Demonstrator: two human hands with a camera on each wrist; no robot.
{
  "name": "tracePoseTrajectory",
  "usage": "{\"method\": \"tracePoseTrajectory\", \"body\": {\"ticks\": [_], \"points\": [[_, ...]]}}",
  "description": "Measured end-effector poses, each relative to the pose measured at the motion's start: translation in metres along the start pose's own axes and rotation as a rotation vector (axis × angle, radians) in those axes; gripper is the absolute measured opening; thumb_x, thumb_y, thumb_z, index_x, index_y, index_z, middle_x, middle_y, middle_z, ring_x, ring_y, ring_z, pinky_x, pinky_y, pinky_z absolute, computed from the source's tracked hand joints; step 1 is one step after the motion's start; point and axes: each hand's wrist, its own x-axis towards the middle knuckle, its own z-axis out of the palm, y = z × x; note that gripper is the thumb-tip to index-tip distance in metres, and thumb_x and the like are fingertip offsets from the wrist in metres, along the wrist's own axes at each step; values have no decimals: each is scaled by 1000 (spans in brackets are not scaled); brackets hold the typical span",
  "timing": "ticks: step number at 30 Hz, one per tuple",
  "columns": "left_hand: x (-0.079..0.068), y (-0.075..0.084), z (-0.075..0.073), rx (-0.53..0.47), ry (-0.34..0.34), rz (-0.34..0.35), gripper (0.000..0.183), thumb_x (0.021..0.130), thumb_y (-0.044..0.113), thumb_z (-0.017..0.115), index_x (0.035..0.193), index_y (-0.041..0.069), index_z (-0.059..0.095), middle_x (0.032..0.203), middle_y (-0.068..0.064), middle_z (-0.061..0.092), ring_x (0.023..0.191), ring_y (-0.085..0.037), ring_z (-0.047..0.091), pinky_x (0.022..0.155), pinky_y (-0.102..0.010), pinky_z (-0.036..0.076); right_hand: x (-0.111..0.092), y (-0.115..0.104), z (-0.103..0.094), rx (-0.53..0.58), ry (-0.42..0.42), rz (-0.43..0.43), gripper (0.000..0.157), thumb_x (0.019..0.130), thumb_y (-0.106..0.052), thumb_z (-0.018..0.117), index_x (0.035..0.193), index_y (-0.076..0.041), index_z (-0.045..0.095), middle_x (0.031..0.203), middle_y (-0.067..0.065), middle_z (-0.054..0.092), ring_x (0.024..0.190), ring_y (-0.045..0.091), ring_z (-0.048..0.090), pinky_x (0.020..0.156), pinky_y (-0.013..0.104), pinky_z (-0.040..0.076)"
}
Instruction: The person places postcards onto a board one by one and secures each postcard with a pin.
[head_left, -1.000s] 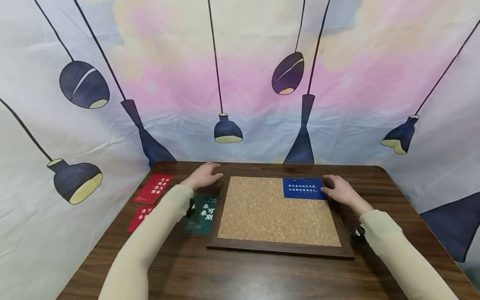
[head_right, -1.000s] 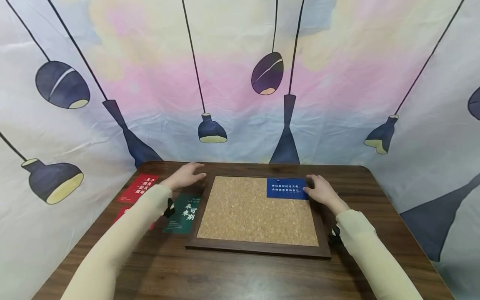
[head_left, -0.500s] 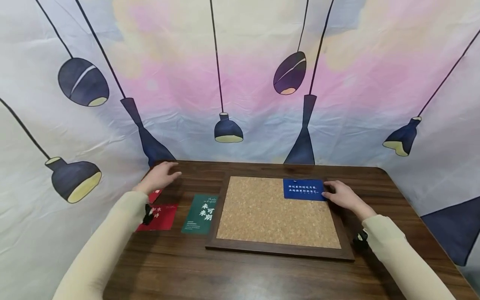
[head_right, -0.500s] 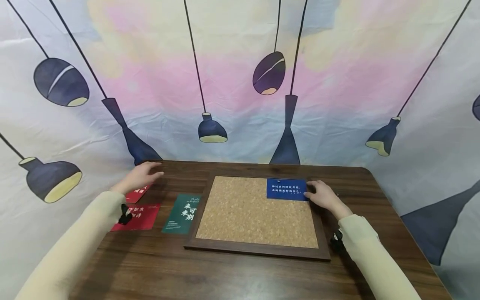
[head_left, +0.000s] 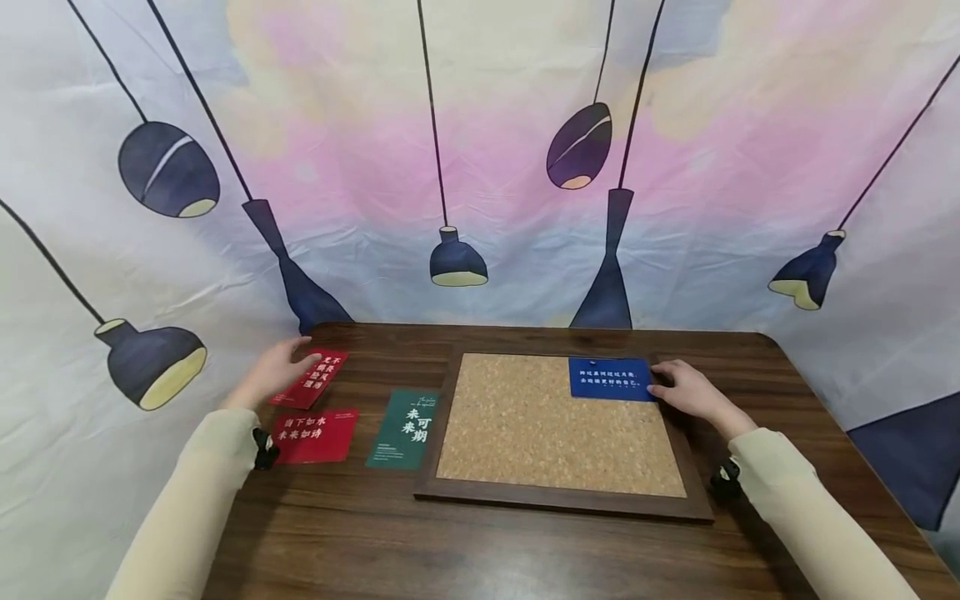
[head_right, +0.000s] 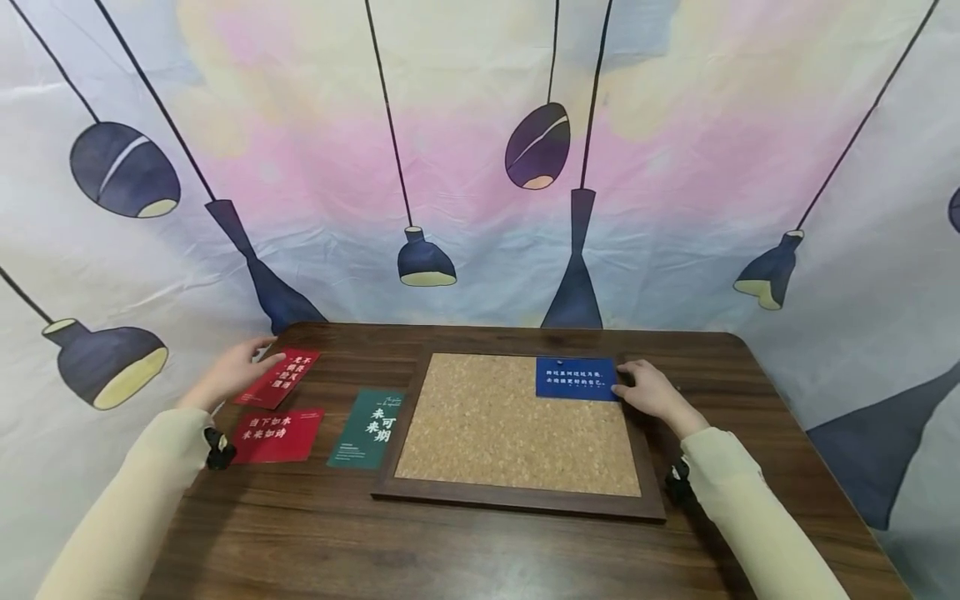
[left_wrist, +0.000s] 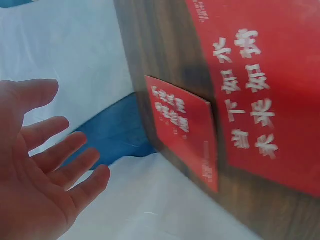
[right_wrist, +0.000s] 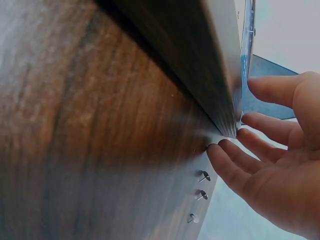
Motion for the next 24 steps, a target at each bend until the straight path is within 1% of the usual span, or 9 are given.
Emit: {"method": "tracePoseTrajectory", "body": {"ticks": [3,6,11,13,17,24], "points": [[-3,-10,5,-22,1,-23,61,105,26,54,142,-20,38,142,-44,38,131,-60,35,105,-68,31,0,-2,-1,-1,3,-7,50,100,-16,60,136,18,49,139,43,40,126,58,42,99,68,38],[-6,-20,10,-47,-5,-68,64,105,30,54,143,-19,37,144,-43,37,133,-59,33,106,-67,30,0,-3,0,-2,4,-11,50,99,-15,61,135,19,50,139,44,39,126,59,42,99,68,39],[-9,-34,20,-47,-9,-120,68,104,34,55,143,-19,38,142,-43,40,130,-58,38,105,-66,33,-1,-4,2,1,-5,-11,50,99,-14,62,134,19,50,139,43,40,125,58,43,98,67,40],[-11,-38,23,-41,-4,-124,68,104,35,56,142,-19,39,140,-43,41,128,-58,41,104,-66,35,-2,-4,2,2,-11,-10,51,99,-14,63,135,19,50,139,43,40,125,58,44,98,67,40],[-11,-42,25,-58,-2,-133,69,103,33,57,141,-21,38,141,-43,40,129,-58,40,105,-65,35,-2,-6,2,-2,-19,5,52,99,-15,63,134,20,50,139,43,38,124,58,44,98,67,41],[-8,-55,29,-91,-40,-192,73,104,35,55,142,-23,34,144,-44,35,132,-58,36,107,-64,33,1,-7,2,-7,-5,42,53,98,-17,63,135,19,50,141,43,36,125,58,43,98,67,40]]}}
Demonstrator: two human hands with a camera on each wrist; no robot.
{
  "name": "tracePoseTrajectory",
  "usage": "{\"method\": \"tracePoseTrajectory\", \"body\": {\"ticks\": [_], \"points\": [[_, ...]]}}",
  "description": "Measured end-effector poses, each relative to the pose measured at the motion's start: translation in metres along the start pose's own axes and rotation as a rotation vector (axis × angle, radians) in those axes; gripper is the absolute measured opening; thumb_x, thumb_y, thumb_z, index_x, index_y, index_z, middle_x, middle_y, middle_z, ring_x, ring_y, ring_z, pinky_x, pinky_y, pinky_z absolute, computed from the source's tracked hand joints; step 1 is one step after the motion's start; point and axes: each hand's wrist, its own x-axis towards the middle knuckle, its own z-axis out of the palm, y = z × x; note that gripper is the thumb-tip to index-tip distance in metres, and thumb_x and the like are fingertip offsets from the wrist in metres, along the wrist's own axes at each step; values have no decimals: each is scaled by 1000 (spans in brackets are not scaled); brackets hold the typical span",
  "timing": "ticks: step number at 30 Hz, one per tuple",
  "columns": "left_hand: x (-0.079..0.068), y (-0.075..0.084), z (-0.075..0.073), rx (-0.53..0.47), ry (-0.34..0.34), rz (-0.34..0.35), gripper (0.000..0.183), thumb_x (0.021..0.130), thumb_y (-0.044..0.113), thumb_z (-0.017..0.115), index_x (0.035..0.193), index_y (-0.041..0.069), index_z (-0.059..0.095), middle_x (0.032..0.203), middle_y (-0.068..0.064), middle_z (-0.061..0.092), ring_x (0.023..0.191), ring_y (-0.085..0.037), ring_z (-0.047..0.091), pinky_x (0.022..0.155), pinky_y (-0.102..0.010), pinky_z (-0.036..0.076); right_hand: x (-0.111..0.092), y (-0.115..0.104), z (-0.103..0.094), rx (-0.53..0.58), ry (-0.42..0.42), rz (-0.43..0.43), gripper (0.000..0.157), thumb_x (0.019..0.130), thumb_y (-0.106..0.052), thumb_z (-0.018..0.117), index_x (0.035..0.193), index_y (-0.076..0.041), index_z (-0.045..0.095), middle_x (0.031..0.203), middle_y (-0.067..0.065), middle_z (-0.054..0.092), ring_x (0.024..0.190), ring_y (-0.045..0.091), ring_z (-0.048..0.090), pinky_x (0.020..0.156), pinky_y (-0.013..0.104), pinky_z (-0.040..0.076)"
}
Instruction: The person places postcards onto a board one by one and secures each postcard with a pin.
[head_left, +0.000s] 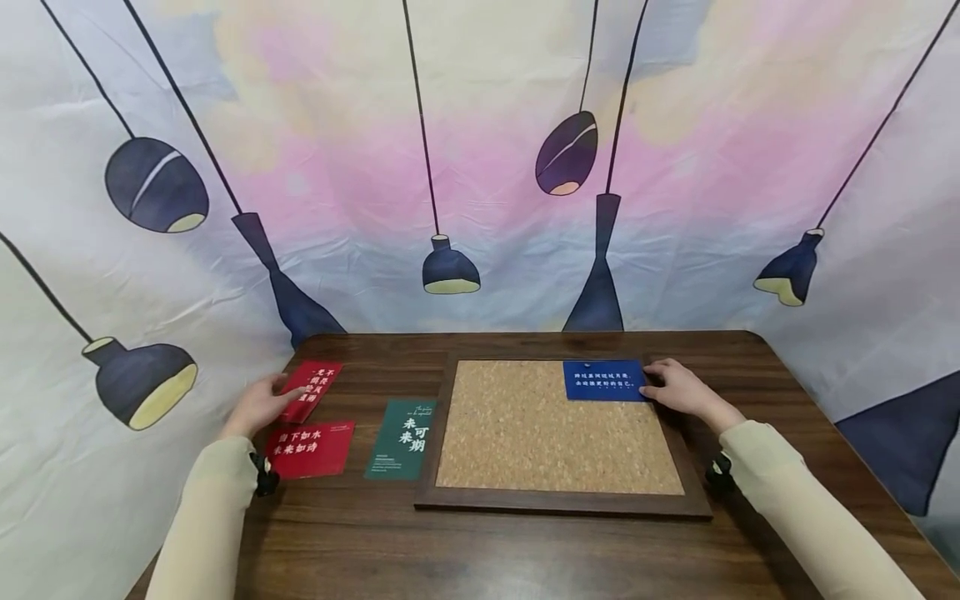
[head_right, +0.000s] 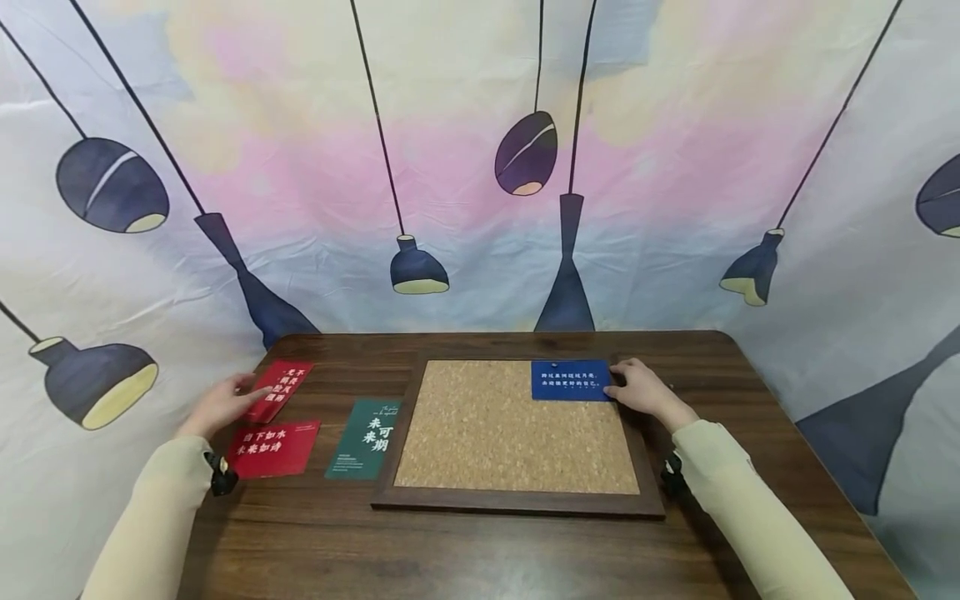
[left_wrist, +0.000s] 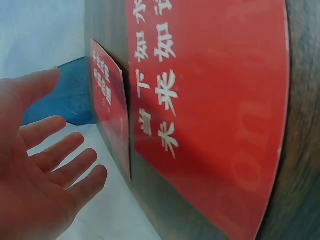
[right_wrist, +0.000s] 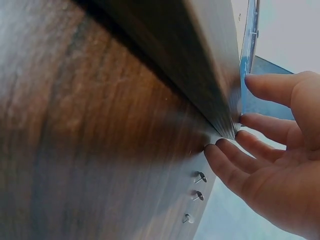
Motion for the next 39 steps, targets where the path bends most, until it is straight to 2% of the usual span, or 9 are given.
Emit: {"method": "tracePoseTrajectory", "body": {"ticks": [4,8,11,16,22,32,39], "points": [[1,-8,1,10,-3,-31,75,104,37,55,142,-23,33,144,-44,34,131,-58,36,107,-65,33,3,1,2,-8,4,-1,59,101,-26,60,137,19,48,140,43,37,125,58,43,99,67,40],[4,-15,2,32,5,-15,76,102,36,57,141,-24,33,142,-45,36,128,-59,39,105,-65,34,6,0,2,-11,-12,8,71,103,-41,57,140,18,45,143,43,34,127,58,41,101,68,38],[6,-19,3,51,-5,-21,77,102,36,58,141,-25,32,141,-46,36,127,-59,39,105,-64,35,6,0,1,-15,-30,6,77,101,-46,58,142,17,43,145,43,32,129,58,39,101,68,37],[6,-23,4,59,-52,-68,80,102,37,57,141,-26,29,140,-47,35,127,-59,40,104,-64,36,3,-4,-1,-11,-49,5,79,98,-42,66,143,17,41,146,42,30,130,58,38,101,68,38],[8,-22,5,46,-71,-75,84,97,35,64,141,-27,28,139,-48,35,124,-58,42,103,-64,37,2,-9,-3,-16,-45,19,80,93,-37,73,142,18,41,145,42,31,130,59,38,101,68,38],[15,-19,6,75,-104,-95,85,95,32,67,141,-27,27,140,-47,34,124,-57,42,104,-64,37,2,-6,-3,-8,-51,38,82,92,-38,74,143,17,41,146,42,30,131,59,36,101,68,37],[16,-18,8,54,-110,-102,87,94,32,68,143,-26,24,141,-47,34,123,-56,43,104,-64,37,0,-4,-1,4,-49,48,82,92,-38,74,144,16,41,146,41,31,130,58,37,101,68,37]]}}
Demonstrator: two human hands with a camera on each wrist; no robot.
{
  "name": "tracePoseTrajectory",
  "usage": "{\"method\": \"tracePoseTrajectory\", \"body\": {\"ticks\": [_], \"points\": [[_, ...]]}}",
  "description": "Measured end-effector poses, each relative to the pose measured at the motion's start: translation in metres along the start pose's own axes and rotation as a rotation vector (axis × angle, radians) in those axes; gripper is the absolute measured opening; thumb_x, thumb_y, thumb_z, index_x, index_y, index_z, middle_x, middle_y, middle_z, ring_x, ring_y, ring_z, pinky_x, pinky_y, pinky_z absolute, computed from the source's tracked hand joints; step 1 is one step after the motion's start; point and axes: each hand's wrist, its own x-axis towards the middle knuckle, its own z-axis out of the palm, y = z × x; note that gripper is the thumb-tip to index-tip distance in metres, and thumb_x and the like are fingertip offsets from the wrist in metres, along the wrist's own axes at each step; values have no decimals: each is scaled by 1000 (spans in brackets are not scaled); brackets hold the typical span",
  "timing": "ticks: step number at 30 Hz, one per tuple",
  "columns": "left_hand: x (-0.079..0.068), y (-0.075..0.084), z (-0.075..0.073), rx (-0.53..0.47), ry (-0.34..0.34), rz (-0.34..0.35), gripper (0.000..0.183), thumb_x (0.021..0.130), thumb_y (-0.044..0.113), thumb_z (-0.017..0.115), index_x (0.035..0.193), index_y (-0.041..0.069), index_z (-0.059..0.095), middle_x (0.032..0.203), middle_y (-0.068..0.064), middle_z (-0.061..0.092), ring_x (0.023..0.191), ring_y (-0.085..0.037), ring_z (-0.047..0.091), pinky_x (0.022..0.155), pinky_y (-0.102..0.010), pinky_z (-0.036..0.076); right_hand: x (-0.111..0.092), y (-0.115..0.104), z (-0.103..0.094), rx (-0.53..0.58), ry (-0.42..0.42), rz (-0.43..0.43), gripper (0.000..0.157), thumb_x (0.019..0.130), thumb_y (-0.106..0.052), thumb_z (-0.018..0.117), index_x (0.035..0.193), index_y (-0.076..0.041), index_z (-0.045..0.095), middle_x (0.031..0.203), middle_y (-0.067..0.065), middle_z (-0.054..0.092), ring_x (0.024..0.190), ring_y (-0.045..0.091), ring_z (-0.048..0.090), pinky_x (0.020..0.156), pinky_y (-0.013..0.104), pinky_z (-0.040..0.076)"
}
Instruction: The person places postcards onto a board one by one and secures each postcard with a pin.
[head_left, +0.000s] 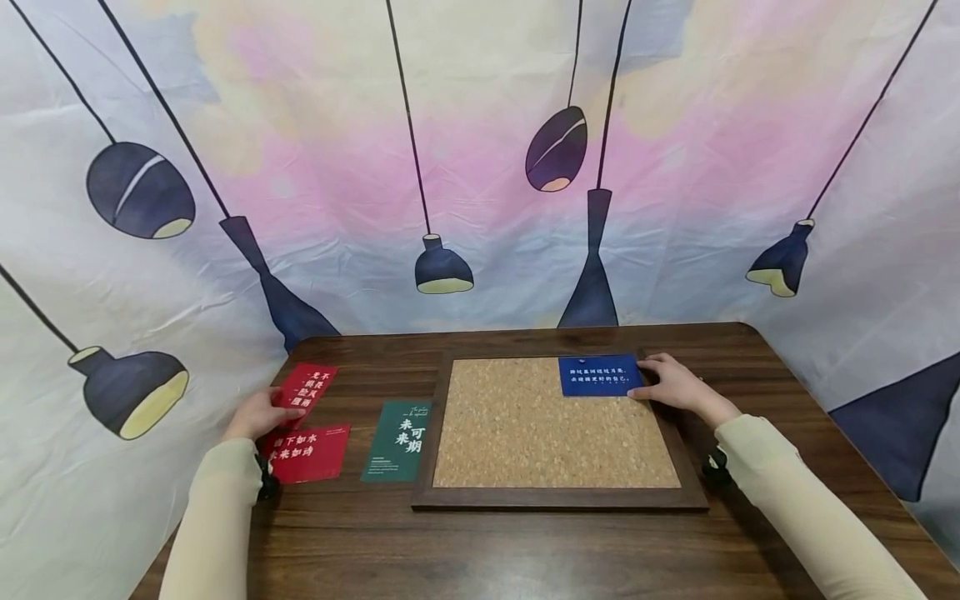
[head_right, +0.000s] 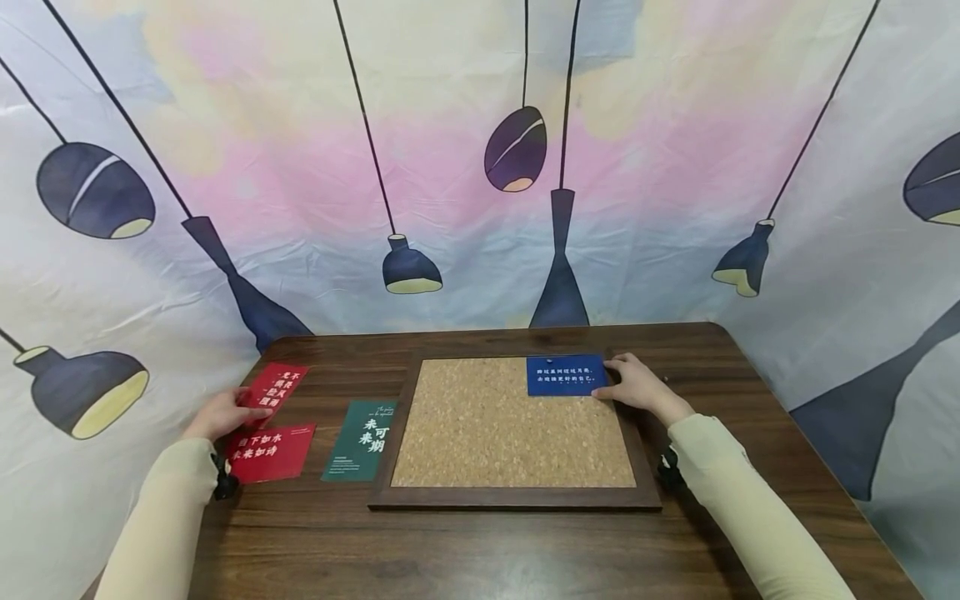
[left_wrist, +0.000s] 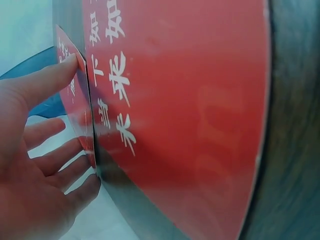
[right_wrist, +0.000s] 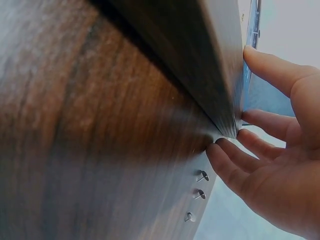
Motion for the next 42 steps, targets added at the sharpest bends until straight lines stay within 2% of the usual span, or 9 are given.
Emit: {"method": "tracePoseTrajectory", "body": {"ticks": [8,18,25,33,39,42], "points": [[-1,0,2,-32,41,-27,83,93,25,69,142,-26,26,138,-46,37,119,-54,46,103,-63,38,1,1,0,1,2,14,83,91,-40,74,144,15,41,147,41,30,131,59,35,101,69,36],[-3,-5,-2,-5,117,-13,68,88,16,72,133,-26,41,122,-42,53,103,-47,55,93,-59,45,1,3,1,0,8,1,83,91,-39,75,144,16,41,146,42,30,131,59,35,102,69,36],[-7,1,-10,-94,186,-16,51,90,5,62,127,-25,44,118,-41,53,100,-48,55,84,-55,50,1,2,1,4,15,8,82,91,-38,75,143,16,42,147,41,30,132,59,35,102,69,36],[-10,8,-21,-180,277,49,41,94,0,58,127,-21,47,115,-40,56,93,-44,61,65,-34,53,0,2,0,2,13,11,83,91,-38,75,144,16,42,147,41,30,132,59,34,102,70,35],[-11,17,-25,-242,315,55,43,96,4,61,131,-18,48,120,-39,57,95,-39,64,63,-26,51,1,4,1,3,12,8,82,91,-38,74,144,16,41,147,42,29,132,60,34,102,70,35],[-11,22,-25,-223,320,59,44,96,6,62,131,-17,50,120,-38,58,93,-37,65,63,-26,50,1,4,2,5,10,9,83,91,-38,74,144,16,41,147,42,29,132,59,34,102,69,35]]}}
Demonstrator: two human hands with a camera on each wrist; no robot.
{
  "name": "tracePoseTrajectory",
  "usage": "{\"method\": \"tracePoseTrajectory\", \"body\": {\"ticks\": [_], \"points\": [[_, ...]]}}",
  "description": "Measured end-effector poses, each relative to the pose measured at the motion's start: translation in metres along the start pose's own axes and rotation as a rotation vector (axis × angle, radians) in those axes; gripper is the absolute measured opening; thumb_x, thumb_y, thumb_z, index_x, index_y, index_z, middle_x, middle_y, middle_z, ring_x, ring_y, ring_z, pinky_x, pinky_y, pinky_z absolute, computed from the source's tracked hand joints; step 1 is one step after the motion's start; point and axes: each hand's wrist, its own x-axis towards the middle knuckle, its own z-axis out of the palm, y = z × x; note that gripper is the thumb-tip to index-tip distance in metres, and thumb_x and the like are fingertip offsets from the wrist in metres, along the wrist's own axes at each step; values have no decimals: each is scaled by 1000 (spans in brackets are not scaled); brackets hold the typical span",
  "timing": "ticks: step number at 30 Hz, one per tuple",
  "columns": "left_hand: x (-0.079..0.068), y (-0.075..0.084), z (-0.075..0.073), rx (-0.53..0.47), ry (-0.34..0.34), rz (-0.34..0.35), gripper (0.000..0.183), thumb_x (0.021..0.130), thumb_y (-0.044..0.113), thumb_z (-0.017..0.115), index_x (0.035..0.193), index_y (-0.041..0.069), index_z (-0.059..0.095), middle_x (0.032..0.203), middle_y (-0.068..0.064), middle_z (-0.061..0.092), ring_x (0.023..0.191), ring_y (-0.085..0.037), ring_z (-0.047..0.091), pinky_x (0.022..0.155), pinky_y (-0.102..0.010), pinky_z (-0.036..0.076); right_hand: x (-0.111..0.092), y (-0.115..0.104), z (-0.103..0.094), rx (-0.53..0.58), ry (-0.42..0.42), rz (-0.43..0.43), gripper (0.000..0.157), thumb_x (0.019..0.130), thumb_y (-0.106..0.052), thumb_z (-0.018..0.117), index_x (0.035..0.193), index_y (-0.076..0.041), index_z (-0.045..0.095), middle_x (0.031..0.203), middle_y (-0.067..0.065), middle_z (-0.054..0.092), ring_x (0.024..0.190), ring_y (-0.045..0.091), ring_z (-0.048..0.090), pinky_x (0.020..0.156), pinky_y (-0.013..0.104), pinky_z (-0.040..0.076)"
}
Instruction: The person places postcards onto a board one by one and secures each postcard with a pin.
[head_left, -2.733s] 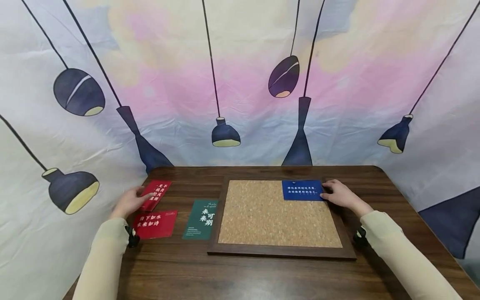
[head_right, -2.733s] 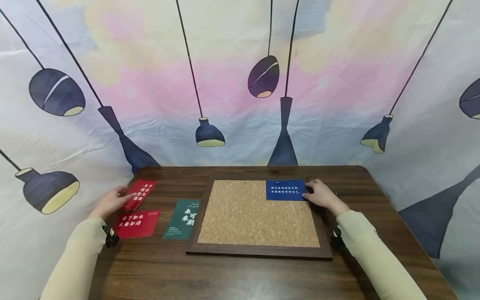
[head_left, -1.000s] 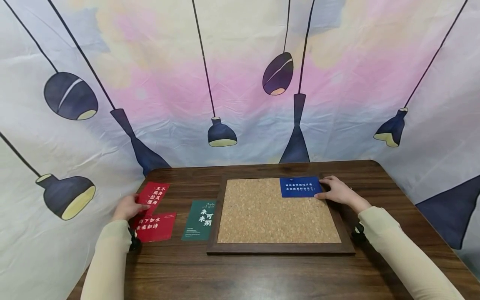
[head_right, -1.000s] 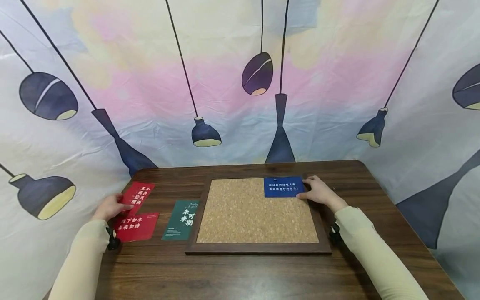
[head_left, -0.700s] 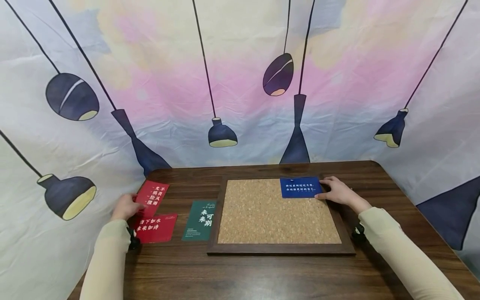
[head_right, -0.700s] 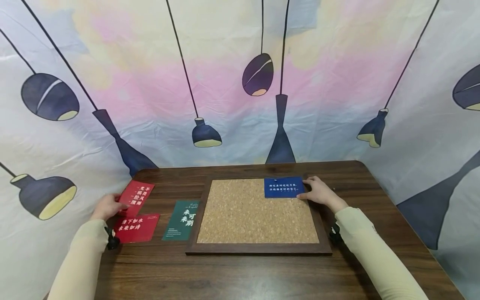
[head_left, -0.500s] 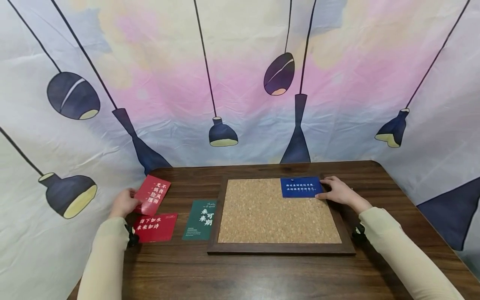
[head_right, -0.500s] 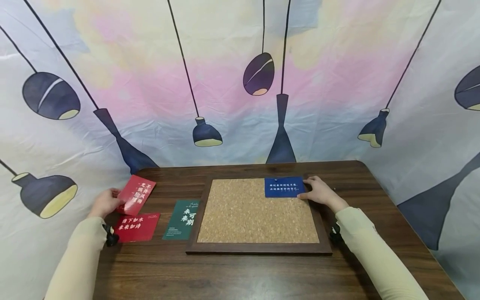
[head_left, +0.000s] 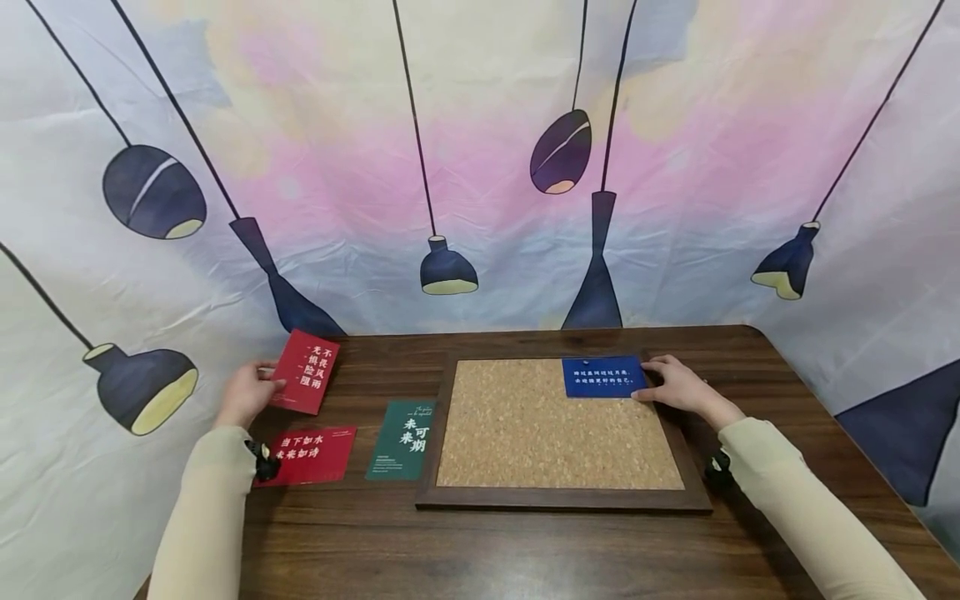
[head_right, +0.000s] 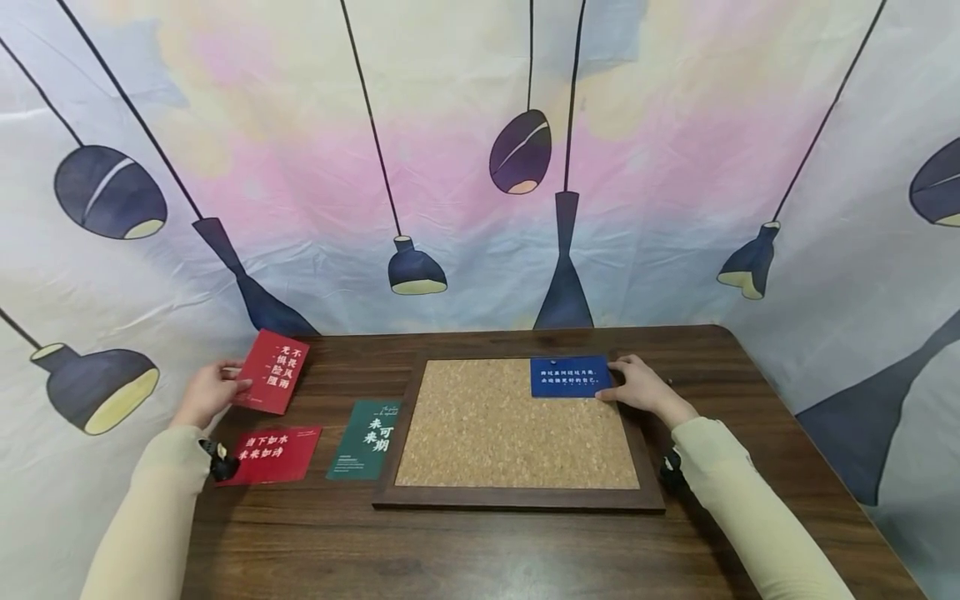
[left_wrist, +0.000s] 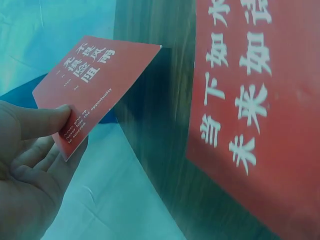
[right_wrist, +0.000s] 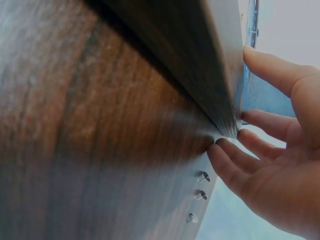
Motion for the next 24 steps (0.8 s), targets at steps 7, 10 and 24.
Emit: {"method": "tracePoseTrajectory", "body": {"ticks": [7,10,24], "points": [[1,19,14,-32,-18,42,44,97,7,61,133,-16,49,121,-37,59,97,-39,65,65,-24,50,0,0,1,5,11,8,83,90,-38,75,143,17,42,147,42,29,132,60,34,102,69,35],[3,31,24,-74,-30,61,43,98,6,61,133,-15,49,121,-36,59,99,-39,64,65,-23,51,0,-1,1,8,10,7,83,90,-38,75,143,17,41,147,42,29,133,60,33,102,69,35],[15,93,63,-164,-64,123,41,99,7,63,135,-9,52,119,-30,63,96,-34,66,70,-28,54,0,-1,0,18,3,11,84,91,-38,75,144,18,40,147,43,27,133,60,32,103,70,35]]}}
